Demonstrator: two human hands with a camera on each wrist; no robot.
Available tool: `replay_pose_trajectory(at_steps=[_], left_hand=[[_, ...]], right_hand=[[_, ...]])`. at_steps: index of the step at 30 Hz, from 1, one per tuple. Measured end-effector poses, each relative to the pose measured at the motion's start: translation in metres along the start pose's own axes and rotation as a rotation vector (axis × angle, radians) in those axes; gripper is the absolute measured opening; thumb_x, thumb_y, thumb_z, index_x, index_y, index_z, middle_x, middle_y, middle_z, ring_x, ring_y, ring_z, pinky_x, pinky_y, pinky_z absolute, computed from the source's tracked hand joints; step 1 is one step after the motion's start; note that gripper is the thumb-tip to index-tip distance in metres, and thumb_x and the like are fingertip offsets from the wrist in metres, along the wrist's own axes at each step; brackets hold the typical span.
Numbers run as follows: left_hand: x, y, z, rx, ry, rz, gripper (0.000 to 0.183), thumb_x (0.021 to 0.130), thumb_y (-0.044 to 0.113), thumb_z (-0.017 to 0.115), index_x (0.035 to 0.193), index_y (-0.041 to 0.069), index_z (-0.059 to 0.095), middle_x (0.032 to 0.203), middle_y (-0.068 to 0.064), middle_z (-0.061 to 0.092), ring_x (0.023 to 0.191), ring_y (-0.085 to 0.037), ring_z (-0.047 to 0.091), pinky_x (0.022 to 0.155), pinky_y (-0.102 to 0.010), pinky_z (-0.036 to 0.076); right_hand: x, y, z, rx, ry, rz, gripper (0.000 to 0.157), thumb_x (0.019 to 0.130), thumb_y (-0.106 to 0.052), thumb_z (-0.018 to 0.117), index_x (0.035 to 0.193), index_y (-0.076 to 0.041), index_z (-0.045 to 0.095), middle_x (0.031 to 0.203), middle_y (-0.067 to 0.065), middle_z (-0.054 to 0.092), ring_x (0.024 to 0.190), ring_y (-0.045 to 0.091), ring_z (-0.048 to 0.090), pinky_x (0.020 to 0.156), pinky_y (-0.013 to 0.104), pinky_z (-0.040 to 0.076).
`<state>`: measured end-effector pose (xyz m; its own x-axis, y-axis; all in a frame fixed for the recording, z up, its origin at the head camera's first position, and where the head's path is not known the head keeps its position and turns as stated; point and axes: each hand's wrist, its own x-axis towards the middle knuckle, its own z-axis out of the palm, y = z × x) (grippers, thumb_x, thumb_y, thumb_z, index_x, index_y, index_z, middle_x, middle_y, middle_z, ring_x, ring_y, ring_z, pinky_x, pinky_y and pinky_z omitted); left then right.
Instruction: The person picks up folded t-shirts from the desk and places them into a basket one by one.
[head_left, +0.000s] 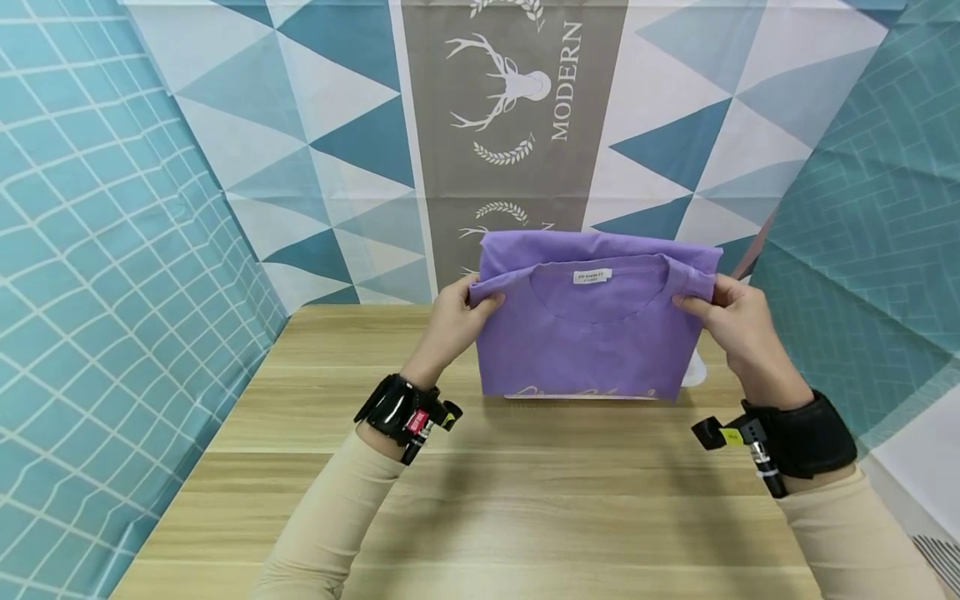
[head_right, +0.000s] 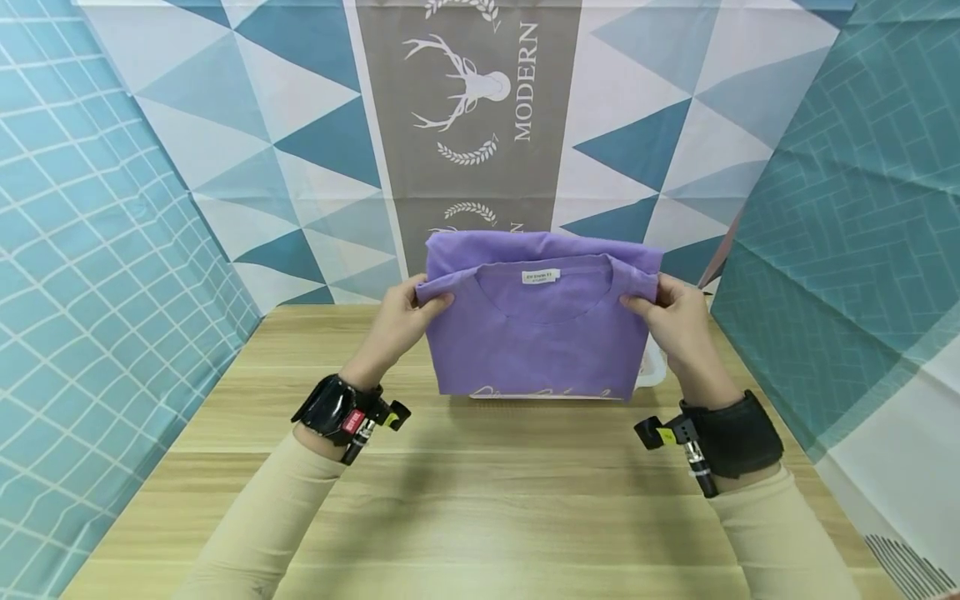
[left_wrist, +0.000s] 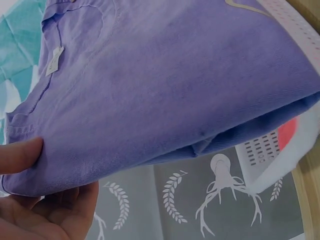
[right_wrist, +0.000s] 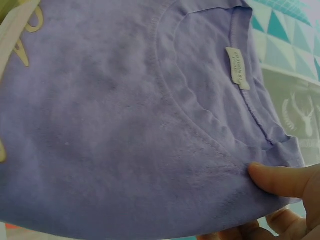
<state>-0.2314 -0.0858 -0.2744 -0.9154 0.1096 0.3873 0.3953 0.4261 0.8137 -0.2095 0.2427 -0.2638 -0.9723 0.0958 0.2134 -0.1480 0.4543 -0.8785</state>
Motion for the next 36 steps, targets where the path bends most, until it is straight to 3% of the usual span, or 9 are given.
replay_pose_trajectory(at_steps=[8,13,19,22,25,29,36], left_hand=[[0.027,-0.001,0.018,0.031,0.062,-0.012,0.013,0.089,0.011,0.065,0.091,-0.001,0.061,0.073,-0.002,0.047,0.071,-0.015,0.045,0.060,-0.022,0.034],[0.038,-0.008,0.029,0.043,0.092,-0.048,0.017,0.088,0.011,0.066,0.100,-0.001,0.065,0.082,-0.009,0.061,0.076,-0.017,0.052,0.063,-0.021,0.038],[0.042,-0.023,0.041,0.104,0.072,-0.096,0.016,0.089,0.014,0.066,0.095,-0.001,0.063,0.091,-0.015,0.064,0.081,-0.021,0.055,0.067,-0.025,0.041],[0.041,-0.031,0.046,0.119,0.039,-0.117,0.016,0.089,0.014,0.065,0.095,-0.001,0.063,0.092,-0.015,0.065,0.083,-0.023,0.058,0.070,-0.030,0.046],[0.039,-0.039,0.051,0.133,0.023,-0.126,0.018,0.089,0.014,0.066,0.100,0.000,0.065,0.100,-0.017,0.068,0.088,-0.027,0.061,0.077,-0.037,0.050],[0.040,-0.045,0.057,0.140,0.005,-0.138,0.018,0.090,0.014,0.065,0.101,-0.001,0.063,0.101,-0.019,0.067,0.089,-0.028,0.061,0.079,-0.040,0.051],[0.041,-0.050,0.067,0.101,-0.029,-0.162,0.016,0.090,0.012,0.064,0.099,-0.001,0.062,0.096,-0.017,0.064,0.086,-0.023,0.057,0.078,-0.036,0.050]], right_hand=[[0.027,0.003,0.004,-0.036,0.102,0.024,0.043,0.094,-0.022,0.061,0.130,-0.001,0.054,0.080,-0.038,0.050,0.083,-0.015,0.051,0.078,0.007,0.042],[0.043,0.010,0.010,-0.067,0.138,0.063,0.044,0.094,-0.022,0.060,0.133,-0.001,0.054,0.095,-0.021,0.057,0.082,-0.014,0.049,0.083,0.014,0.045],[0.055,0.026,0.020,-0.085,0.128,0.110,0.040,0.095,-0.022,0.059,0.127,0.001,0.056,0.086,-0.021,0.053,0.078,-0.011,0.048,0.079,0.014,0.043],[0.055,0.036,0.024,-0.104,0.109,0.132,0.039,0.096,-0.020,0.058,0.128,0.002,0.055,0.102,-0.004,0.063,0.086,-0.003,0.052,0.085,0.022,0.048],[0.054,0.043,0.027,-0.111,0.083,0.150,0.040,0.097,-0.018,0.055,0.130,0.003,0.054,0.124,0.020,0.059,0.103,0.014,0.056,0.100,0.038,0.049],[0.055,0.050,0.029,-0.111,0.067,0.161,0.039,0.097,-0.015,0.054,0.128,0.008,0.053,0.130,0.028,0.056,0.118,0.034,0.053,0.107,0.049,0.043],[0.057,0.054,0.028,-0.120,0.025,0.198,0.041,0.096,-0.011,0.053,0.131,0.010,0.049,0.134,0.032,0.052,0.125,0.040,0.049,0.109,0.053,0.040]])
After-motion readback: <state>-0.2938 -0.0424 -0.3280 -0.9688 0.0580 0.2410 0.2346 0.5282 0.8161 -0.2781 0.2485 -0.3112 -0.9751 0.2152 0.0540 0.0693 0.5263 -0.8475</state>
